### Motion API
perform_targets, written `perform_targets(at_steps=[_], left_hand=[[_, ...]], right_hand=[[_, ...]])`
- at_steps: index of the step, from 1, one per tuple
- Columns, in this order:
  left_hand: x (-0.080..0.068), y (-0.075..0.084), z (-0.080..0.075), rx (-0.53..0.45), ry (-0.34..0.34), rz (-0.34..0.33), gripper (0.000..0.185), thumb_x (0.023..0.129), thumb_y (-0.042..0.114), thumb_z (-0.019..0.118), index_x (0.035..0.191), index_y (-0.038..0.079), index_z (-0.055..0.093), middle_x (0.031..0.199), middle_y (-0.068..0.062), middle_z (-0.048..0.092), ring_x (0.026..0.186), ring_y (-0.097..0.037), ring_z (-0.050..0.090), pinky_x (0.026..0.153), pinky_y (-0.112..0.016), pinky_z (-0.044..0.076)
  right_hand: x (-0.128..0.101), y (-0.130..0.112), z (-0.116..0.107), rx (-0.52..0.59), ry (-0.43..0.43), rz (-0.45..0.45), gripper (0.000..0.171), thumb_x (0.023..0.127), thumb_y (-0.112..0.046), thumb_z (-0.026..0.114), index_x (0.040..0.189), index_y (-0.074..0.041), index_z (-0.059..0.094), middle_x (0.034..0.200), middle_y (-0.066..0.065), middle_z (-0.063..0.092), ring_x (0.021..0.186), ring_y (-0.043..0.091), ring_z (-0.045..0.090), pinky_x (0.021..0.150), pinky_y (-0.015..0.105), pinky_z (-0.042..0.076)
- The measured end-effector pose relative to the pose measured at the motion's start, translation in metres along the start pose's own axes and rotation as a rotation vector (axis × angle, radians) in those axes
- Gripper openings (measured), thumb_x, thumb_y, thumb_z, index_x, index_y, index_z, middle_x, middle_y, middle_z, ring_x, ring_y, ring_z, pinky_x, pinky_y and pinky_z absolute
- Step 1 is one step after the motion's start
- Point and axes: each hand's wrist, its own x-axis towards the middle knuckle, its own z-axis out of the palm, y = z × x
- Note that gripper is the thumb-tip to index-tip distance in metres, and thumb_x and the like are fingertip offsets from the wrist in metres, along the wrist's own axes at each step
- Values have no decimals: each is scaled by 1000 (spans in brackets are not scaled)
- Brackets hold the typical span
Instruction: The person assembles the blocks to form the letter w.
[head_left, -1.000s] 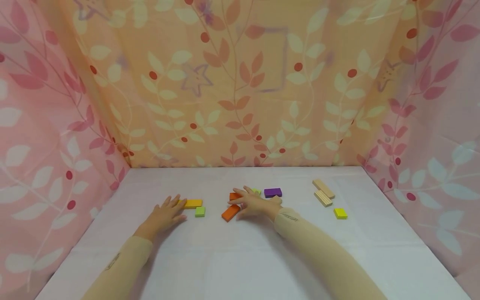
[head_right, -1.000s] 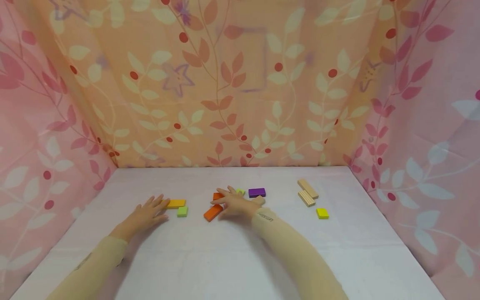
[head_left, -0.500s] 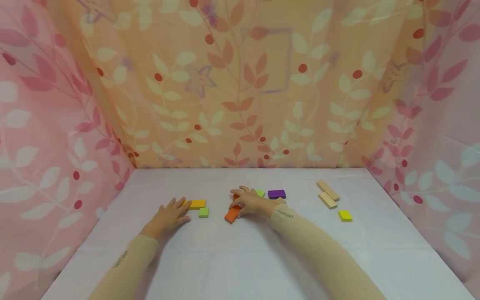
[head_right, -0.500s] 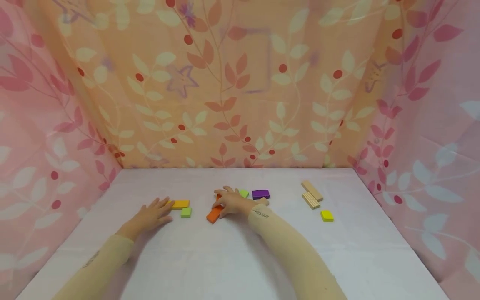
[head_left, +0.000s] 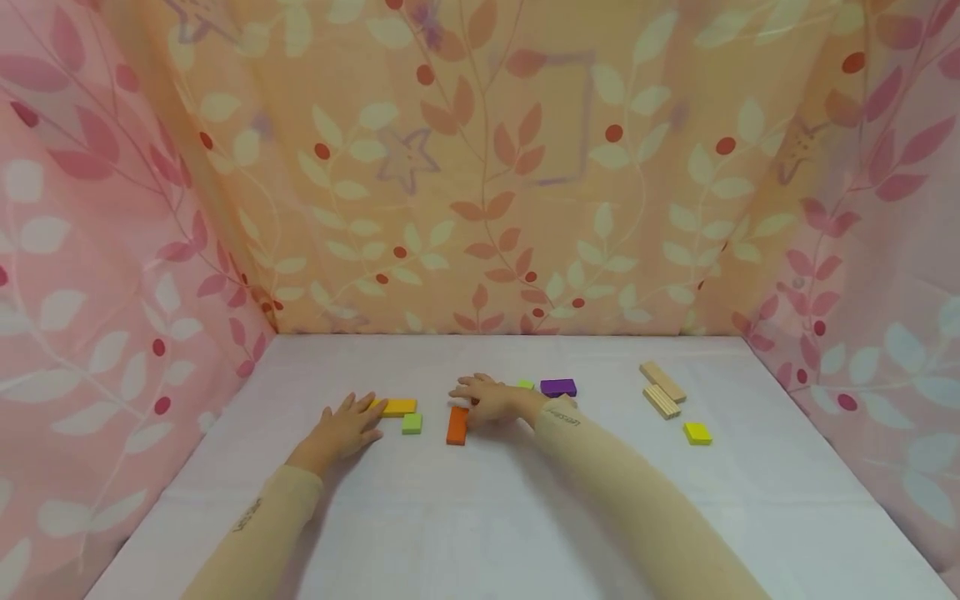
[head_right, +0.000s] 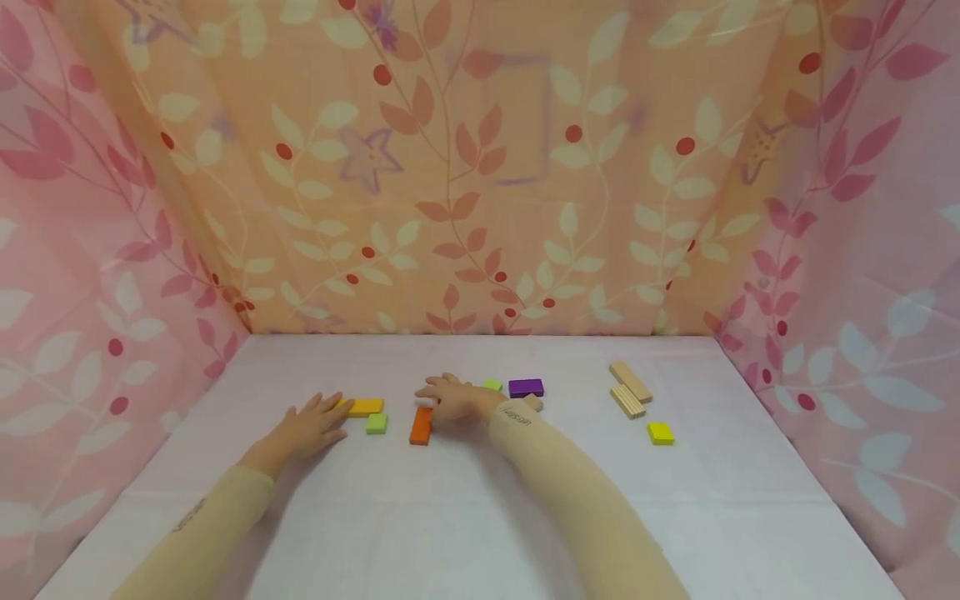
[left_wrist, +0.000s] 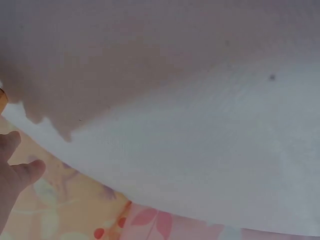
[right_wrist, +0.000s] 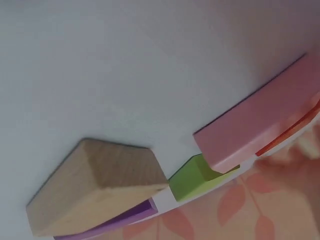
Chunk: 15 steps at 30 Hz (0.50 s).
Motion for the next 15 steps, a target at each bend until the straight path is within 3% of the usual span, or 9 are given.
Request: perform_targets(at_steps=[2,5,9,15], left_hand=[[1,0,-1,18,0,1,56,100,31,53,148,5,39,153,-24,29,139,-52,18,102,-75,14],[4,-1,-1,39,5,-2,53,100,27,53,147,5,41,153,-23,31,139,-51,19,103,-74,15],[7,-1,-2,49,2,-19,51,100,23,54,146,5,41,152,-23,32,140,-49,18,104,-73,14],[7,4,-2,13,5,-30,55,98,26,57,145,1,42,149,-26,36,140,-49,20,105,-71,15]], right_hand=[[-4,-1,1,22,38,44,53,94,-38,60,144,-24,49,161,5,20,147,34,2,110,68,6],[-5,-4,5,-31,107,76,51,90,-48,64,134,-22,60,159,10,22,145,43,4,104,75,9],[-4,-8,9,-12,137,97,41,90,-41,68,126,-22,67,158,12,26,144,46,7,100,79,10],[4,-9,10,59,141,123,37,93,-32,65,130,-29,64,159,6,24,145,43,4,101,78,5]])
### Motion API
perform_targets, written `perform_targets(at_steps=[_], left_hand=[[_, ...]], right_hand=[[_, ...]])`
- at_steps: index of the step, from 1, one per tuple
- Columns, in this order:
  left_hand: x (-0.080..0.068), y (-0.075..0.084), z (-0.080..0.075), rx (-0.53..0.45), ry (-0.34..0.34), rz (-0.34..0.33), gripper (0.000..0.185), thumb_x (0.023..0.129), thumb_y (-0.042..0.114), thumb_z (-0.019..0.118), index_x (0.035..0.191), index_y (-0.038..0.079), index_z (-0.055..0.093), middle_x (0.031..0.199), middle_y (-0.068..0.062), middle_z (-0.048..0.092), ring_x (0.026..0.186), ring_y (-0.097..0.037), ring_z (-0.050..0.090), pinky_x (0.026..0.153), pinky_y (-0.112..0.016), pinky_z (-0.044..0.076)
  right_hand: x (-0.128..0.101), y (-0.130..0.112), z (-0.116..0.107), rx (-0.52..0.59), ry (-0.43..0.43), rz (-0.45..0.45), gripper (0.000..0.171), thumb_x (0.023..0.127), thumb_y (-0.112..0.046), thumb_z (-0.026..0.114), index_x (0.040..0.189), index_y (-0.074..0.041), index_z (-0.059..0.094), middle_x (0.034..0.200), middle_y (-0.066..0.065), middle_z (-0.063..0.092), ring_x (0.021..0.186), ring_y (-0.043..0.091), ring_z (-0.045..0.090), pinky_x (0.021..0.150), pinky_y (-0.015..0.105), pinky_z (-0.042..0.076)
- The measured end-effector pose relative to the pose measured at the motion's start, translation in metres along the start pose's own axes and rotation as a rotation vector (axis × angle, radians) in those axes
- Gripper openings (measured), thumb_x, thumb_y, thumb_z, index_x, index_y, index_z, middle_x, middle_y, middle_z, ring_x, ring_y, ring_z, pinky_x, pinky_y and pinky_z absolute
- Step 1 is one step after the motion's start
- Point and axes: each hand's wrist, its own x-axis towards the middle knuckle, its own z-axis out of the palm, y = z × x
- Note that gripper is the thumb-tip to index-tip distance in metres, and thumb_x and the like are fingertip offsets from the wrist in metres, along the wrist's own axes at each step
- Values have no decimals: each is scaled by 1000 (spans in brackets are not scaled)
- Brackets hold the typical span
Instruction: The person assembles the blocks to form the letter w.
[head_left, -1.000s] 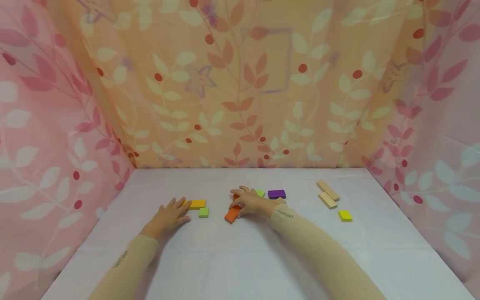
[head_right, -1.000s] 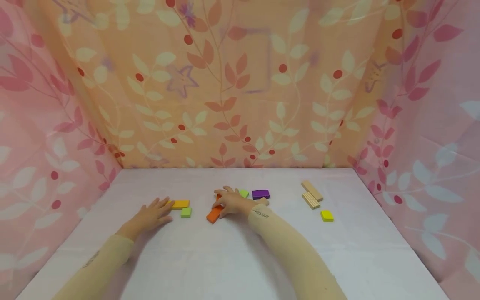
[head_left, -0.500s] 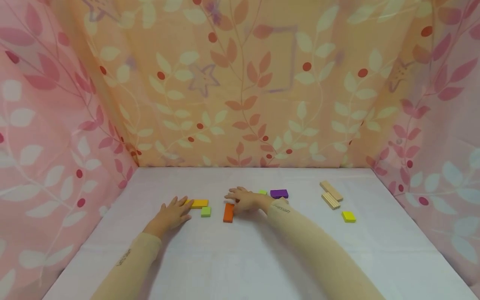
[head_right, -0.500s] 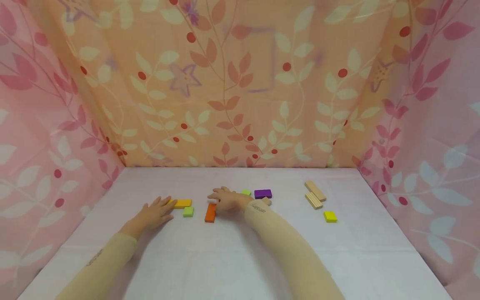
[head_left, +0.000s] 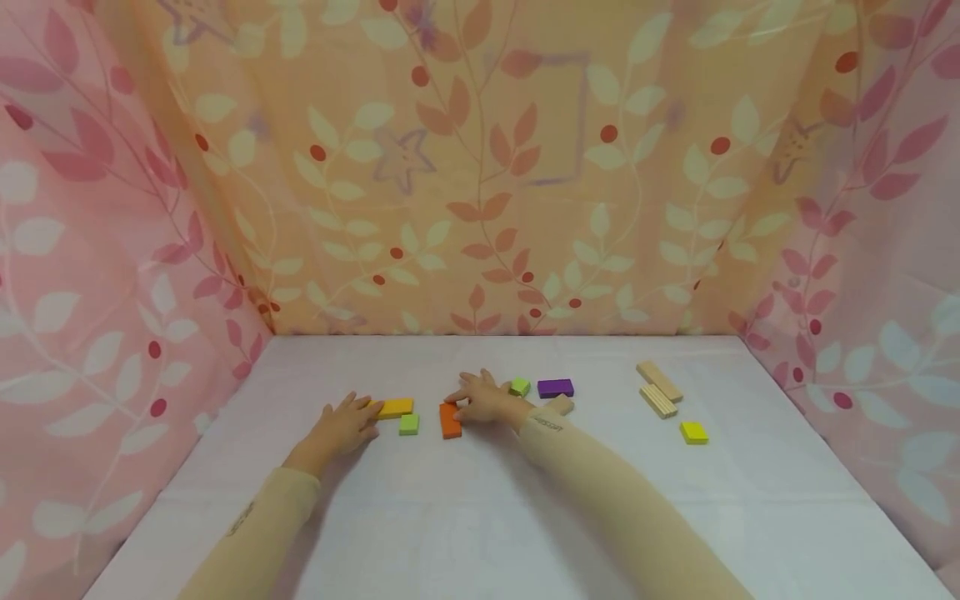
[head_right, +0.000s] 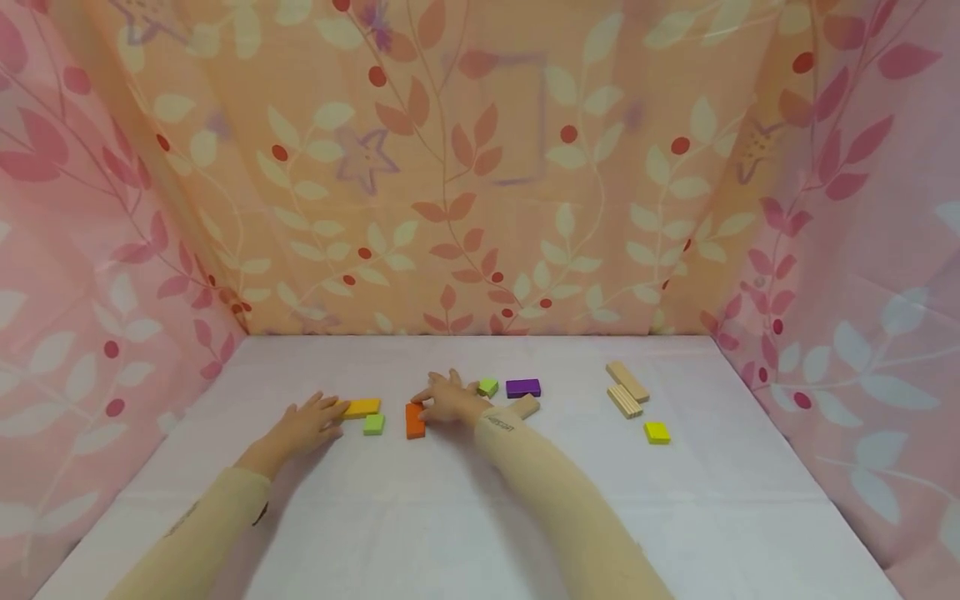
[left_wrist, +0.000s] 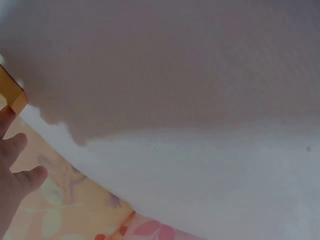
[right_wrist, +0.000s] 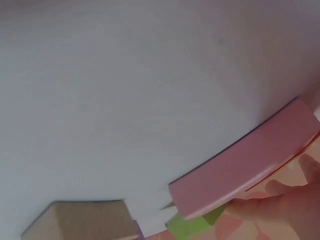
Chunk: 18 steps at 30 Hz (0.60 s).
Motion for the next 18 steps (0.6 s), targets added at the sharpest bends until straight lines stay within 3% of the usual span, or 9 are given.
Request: perform_targets(at_steps=[4,8,14,18], left_hand=[[-1,0,0,-67,53,-6,54,96,22,62,141,-3,46,139,-29,46,132,-50,34,104,-68,25],[-1,-1,0,-83,110,-32,49,93,21,67,132,-6,54,121,-27,56,112,-44,50,97,-59,38],[4,2,2,-143,145,-96,38,89,20,72,112,-9,66,93,-15,61,86,-30,54,84,-49,46],[3,9,1,-218,141,-169,35,88,19,73,108,-8,67,89,-11,63,81,-25,54,80,-46,47]], right_hand=[[5,0,2,20,-14,-3,37,93,-33,64,130,-30,64,160,4,23,146,42,2,102,77,3],[7,-1,3,54,-37,-2,38,93,-35,65,130,-28,64,161,3,20,146,40,-1,104,75,0],[5,-2,1,126,-57,23,34,94,-30,65,127,-26,67,160,5,21,147,39,-1,108,69,-2],[5,-2,0,130,-63,35,33,94,-31,64,127,-28,66,159,7,24,146,40,2,110,67,0]])
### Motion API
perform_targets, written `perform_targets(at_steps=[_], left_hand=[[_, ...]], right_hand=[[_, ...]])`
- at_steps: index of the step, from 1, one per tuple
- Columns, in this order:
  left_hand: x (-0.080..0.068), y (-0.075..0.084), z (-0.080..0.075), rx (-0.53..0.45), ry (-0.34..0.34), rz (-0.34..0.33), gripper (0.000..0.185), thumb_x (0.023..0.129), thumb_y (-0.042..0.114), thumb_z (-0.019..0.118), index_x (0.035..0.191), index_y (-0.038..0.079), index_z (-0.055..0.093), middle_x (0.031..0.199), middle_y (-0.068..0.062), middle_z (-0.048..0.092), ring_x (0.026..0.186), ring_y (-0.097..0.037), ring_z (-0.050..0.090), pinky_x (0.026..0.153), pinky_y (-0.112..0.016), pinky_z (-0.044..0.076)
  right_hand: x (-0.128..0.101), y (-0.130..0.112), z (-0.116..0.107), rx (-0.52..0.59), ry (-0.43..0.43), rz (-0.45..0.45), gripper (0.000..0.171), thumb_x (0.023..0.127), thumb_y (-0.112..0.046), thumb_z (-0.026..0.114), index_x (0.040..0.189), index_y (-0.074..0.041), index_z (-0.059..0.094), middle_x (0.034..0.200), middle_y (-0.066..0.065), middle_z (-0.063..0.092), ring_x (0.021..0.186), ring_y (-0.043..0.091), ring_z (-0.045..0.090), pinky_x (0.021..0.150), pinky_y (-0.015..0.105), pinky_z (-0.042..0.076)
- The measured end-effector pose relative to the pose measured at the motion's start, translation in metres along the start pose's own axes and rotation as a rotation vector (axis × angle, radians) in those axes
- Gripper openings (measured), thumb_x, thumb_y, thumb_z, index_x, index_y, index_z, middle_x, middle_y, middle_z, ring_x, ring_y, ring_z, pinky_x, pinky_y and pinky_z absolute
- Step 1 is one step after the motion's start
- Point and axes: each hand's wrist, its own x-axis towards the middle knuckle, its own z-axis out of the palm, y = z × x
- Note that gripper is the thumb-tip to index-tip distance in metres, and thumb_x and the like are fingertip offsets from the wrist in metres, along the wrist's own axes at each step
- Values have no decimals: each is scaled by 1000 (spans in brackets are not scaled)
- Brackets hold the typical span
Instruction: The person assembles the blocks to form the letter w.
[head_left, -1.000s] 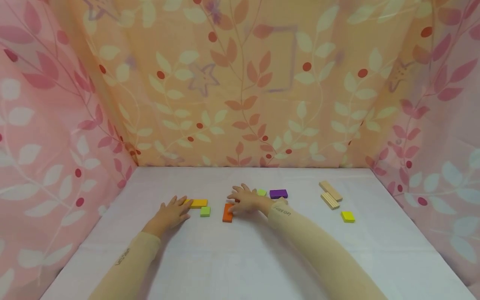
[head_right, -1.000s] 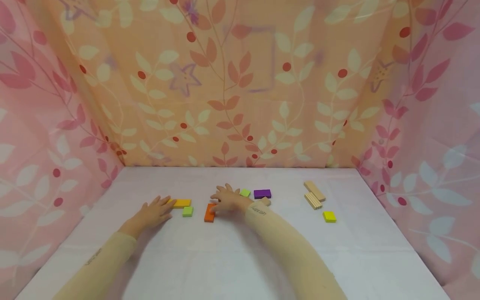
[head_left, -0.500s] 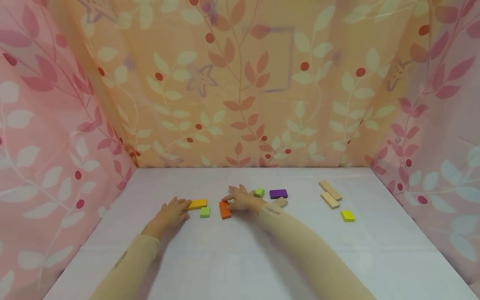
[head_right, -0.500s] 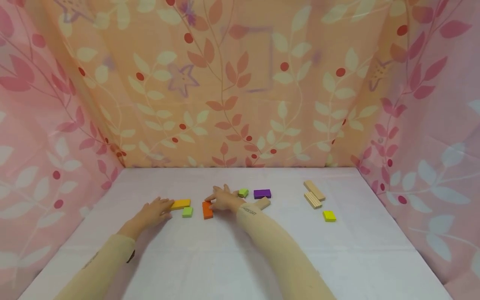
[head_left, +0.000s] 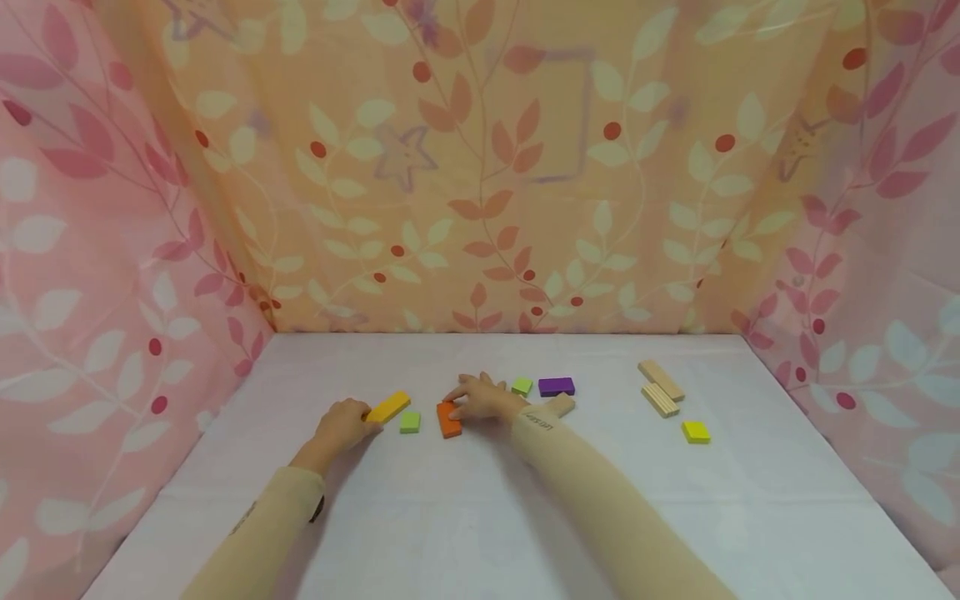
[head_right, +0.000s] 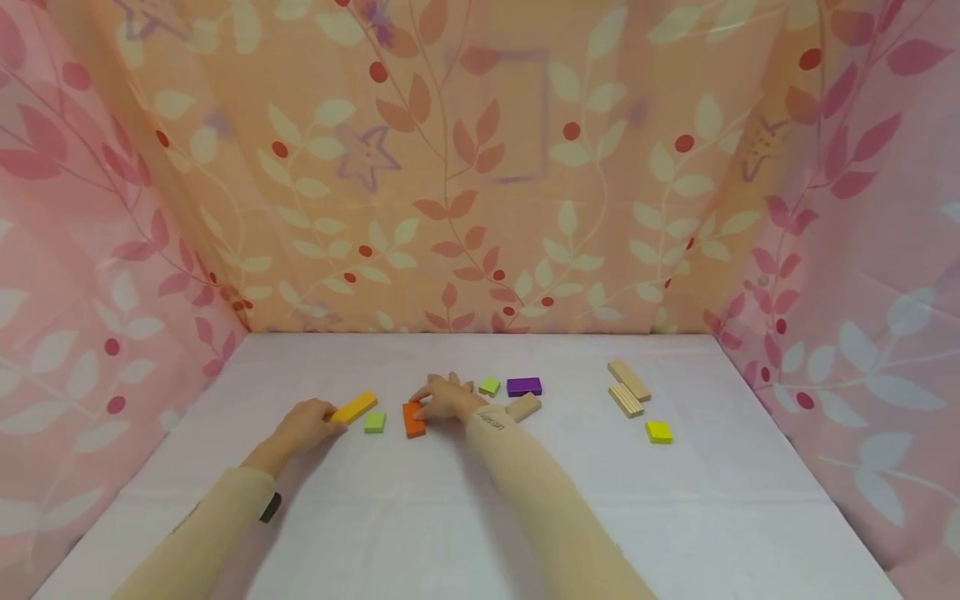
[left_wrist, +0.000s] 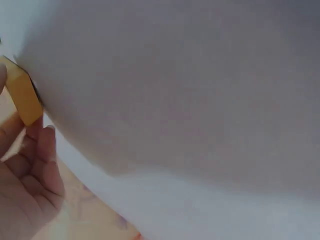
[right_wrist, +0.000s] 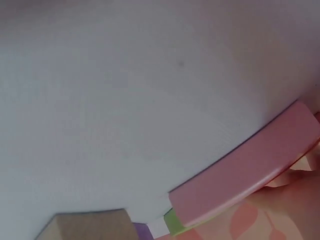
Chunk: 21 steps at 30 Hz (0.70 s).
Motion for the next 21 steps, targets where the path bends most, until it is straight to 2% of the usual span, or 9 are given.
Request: perform_targets(at_steps=[6,9,13,16,21], left_hand=[[-12,10,2,-129,-15,-99,33,88,22,71,98,-8,64,73,-5,60,65,-18,53,59,-30,45],[-20,13,3,-158,-7,-138,34,89,25,69,99,-7,64,71,-4,59,62,-17,54,54,-27,43],[-33,17,3,-154,27,-136,37,89,29,69,101,-7,65,77,-5,61,68,-19,53,59,-30,44],[-44,21,6,-153,49,-102,38,87,30,70,99,-6,66,81,-5,62,71,-20,52,62,-33,44],[-62,31,16,-147,51,-58,34,85,29,74,95,-3,68,78,-3,60,69,-18,51,60,-31,43]], right_hand=[[1,-2,-1,21,8,24,30,93,-30,66,123,-26,68,157,8,28,146,42,6,111,65,2],[2,-4,-1,40,14,46,28,92,-30,67,120,-27,69,157,7,29,146,41,7,111,65,3],[2,-6,-1,60,12,63,28,91,-31,68,119,-27,70,157,6,29,146,39,7,111,65,3],[2,-6,-2,59,13,71,29,91,-32,69,119,-27,70,157,5,29,146,39,8,111,66,4],[1,-4,-3,54,23,89,28,90,-34,69,117,-29,70,157,4,29,145,40,10,109,68,7]])
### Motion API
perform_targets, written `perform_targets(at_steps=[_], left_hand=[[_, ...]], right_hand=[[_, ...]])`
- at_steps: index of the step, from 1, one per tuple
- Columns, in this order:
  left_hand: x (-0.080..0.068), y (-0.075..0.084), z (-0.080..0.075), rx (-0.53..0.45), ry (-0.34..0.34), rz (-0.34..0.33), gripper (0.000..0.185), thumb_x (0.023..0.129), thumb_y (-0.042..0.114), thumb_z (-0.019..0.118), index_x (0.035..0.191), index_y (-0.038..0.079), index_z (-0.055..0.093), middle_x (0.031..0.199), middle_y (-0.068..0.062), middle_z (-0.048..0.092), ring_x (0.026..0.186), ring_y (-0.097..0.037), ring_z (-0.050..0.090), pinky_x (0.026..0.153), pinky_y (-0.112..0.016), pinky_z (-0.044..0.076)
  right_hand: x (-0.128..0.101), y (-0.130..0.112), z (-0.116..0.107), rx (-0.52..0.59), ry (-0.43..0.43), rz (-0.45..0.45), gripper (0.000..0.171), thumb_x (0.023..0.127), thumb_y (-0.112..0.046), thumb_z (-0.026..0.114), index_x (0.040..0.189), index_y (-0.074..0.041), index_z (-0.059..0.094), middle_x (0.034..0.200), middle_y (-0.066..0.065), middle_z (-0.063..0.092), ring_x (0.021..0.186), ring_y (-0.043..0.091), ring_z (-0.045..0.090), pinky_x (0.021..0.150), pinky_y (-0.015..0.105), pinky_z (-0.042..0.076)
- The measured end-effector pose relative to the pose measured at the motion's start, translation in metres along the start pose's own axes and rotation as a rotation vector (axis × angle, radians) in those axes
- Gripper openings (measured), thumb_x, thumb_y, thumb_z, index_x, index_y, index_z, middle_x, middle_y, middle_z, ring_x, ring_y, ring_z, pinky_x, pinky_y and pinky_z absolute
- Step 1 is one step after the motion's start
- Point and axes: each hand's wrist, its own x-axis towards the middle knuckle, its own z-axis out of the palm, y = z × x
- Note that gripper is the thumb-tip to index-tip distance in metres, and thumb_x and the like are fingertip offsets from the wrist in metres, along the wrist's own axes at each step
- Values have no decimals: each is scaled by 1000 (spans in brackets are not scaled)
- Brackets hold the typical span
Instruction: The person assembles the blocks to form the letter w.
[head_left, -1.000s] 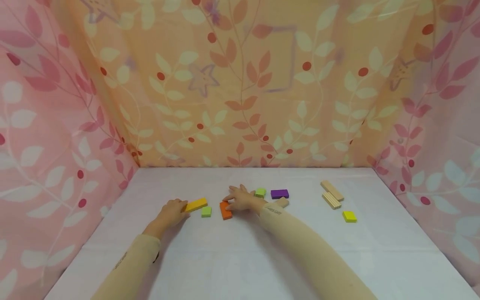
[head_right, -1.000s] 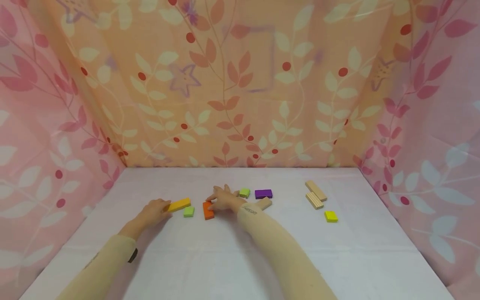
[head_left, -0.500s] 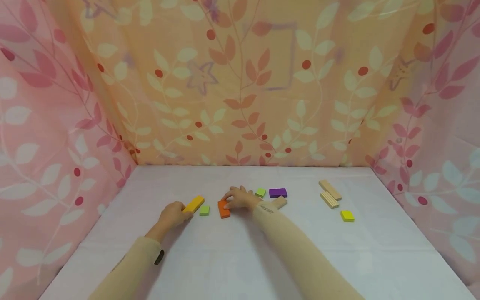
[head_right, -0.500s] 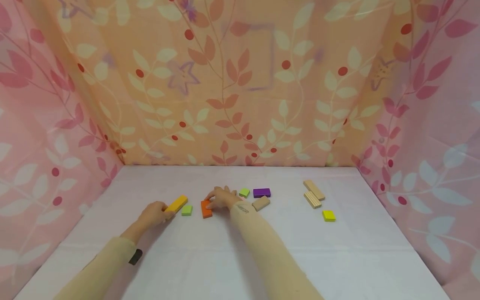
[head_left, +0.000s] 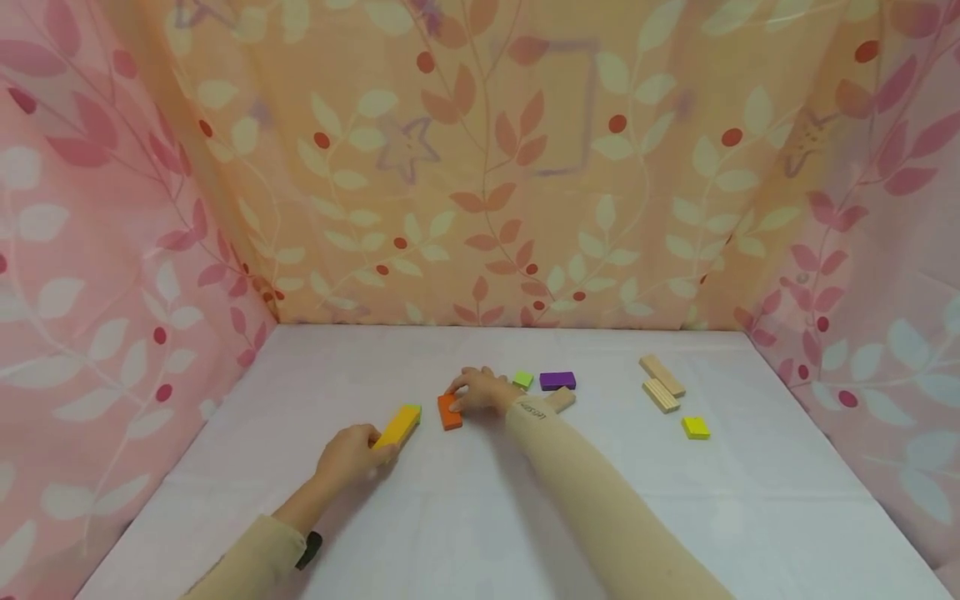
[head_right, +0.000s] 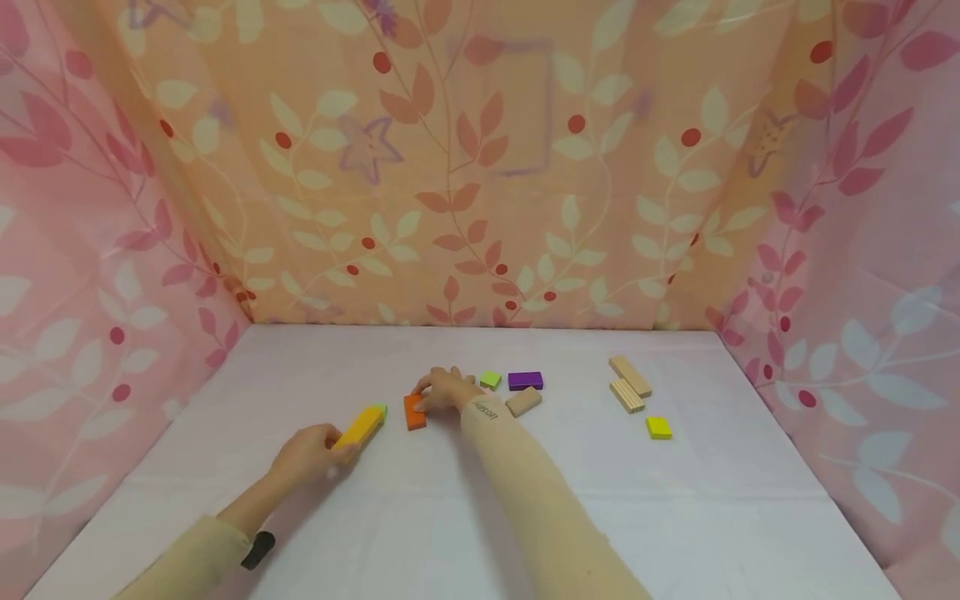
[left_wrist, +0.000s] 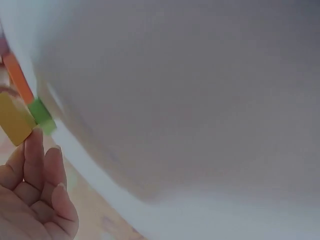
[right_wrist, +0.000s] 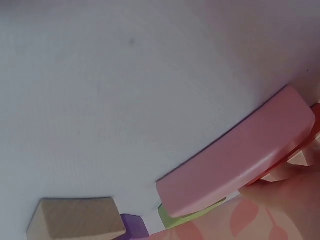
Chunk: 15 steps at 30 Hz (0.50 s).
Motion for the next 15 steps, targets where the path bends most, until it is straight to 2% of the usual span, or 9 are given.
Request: perform_targets(at_steps=[9,11,15], left_hand=[[-22,24,21,51,-74,40,28,81,30,78,85,4,66,67,1,53,63,-15,47,56,-28,38],[-24,27,26,80,-94,57,34,81,33,78,92,3,66,68,2,53,63,-14,46,56,-27,37],[-25,31,30,89,-183,101,63,83,40,76,125,-3,58,79,-2,59,69,-15,48,64,-33,43]], right_hand=[[1,0,-1,-36,-3,-40,30,90,-34,69,118,-25,69,156,9,31,145,41,11,111,66,6],[1,-1,-1,-40,-2,-39,30,90,-33,69,118,-25,69,156,9,31,145,41,12,111,65,7],[2,-1,-1,-41,-5,-37,30,89,-34,70,118,-26,70,156,9,32,144,40,14,111,65,8]])
